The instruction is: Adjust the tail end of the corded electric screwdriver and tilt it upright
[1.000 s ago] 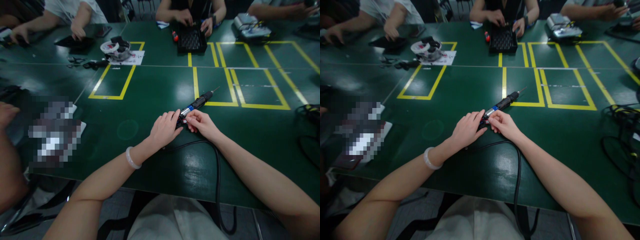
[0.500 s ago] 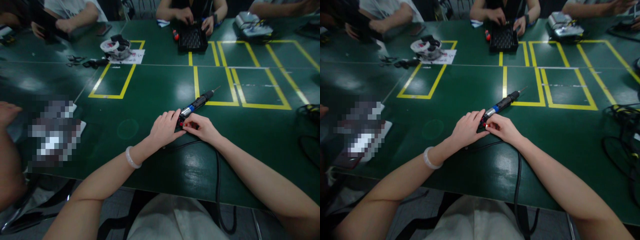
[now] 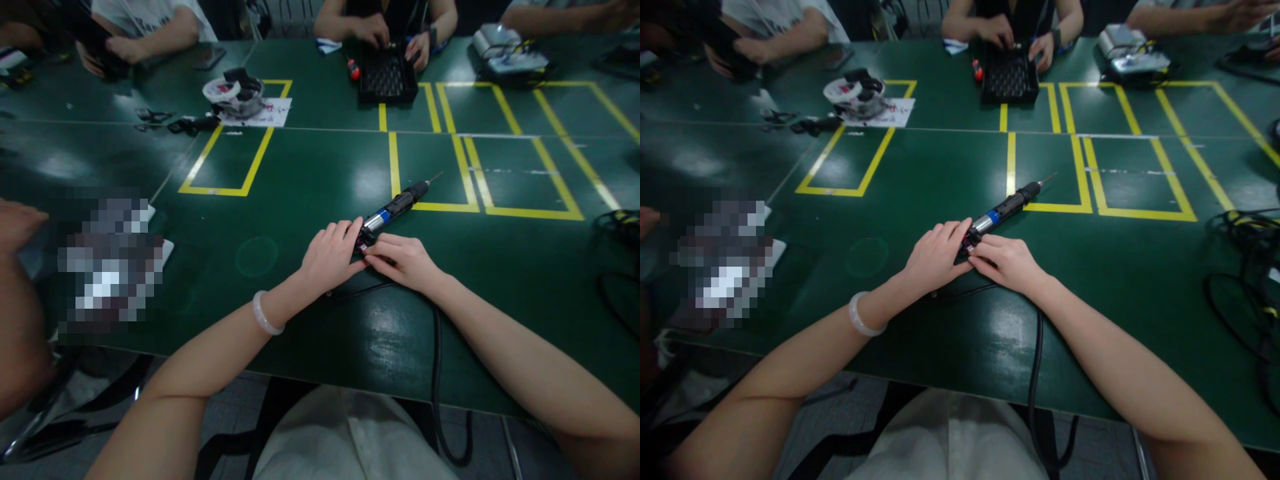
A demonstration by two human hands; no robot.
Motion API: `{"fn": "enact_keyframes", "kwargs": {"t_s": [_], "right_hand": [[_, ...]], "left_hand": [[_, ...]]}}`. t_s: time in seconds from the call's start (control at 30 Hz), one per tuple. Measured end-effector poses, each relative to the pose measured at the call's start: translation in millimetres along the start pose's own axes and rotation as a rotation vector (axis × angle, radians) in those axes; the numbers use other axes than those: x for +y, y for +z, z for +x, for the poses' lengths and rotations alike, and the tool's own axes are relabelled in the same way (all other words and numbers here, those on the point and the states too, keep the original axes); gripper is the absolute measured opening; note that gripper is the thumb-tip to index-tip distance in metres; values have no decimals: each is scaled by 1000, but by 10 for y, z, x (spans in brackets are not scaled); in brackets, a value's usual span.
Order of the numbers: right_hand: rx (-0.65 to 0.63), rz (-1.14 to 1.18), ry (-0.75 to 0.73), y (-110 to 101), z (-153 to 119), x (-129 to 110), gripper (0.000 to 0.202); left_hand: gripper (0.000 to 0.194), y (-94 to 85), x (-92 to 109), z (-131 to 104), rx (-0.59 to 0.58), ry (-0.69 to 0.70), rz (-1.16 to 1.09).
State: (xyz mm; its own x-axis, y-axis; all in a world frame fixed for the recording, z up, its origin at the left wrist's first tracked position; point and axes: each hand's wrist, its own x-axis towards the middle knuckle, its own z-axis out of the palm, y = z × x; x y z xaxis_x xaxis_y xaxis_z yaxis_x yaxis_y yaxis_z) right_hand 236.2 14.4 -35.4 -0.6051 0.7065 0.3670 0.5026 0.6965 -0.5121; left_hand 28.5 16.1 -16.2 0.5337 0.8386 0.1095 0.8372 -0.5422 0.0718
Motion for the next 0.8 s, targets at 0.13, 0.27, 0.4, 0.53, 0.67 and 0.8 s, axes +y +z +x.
{"fn": "enact_keyframes", "kwargs": {"t_s": [0.13, 0.27, 0.4, 0.53, 0.67, 0.8], "right_hand": [[20, 83, 39, -16, 14, -22, 26], [82, 346, 186, -19, 35, 16, 27], [223, 746, 409, -9, 54, 119, 31], [296, 958, 480, 4, 65, 204, 30], [298, 998, 498, 6, 74, 227, 31], [280, 993, 497, 1, 85, 222, 30]], "left_hand": [[71, -4, 17, 5, 9, -13, -1], [62, -11, 44, 22, 7, -38, 0], [59, -14, 59, 27, 10, -50, -5], [59, -11, 54, 24, 2, -57, -12], [59, 1, 17, 37, 1, -66, 0], [60, -24, -95, 63, -20, -88, 18]]}}
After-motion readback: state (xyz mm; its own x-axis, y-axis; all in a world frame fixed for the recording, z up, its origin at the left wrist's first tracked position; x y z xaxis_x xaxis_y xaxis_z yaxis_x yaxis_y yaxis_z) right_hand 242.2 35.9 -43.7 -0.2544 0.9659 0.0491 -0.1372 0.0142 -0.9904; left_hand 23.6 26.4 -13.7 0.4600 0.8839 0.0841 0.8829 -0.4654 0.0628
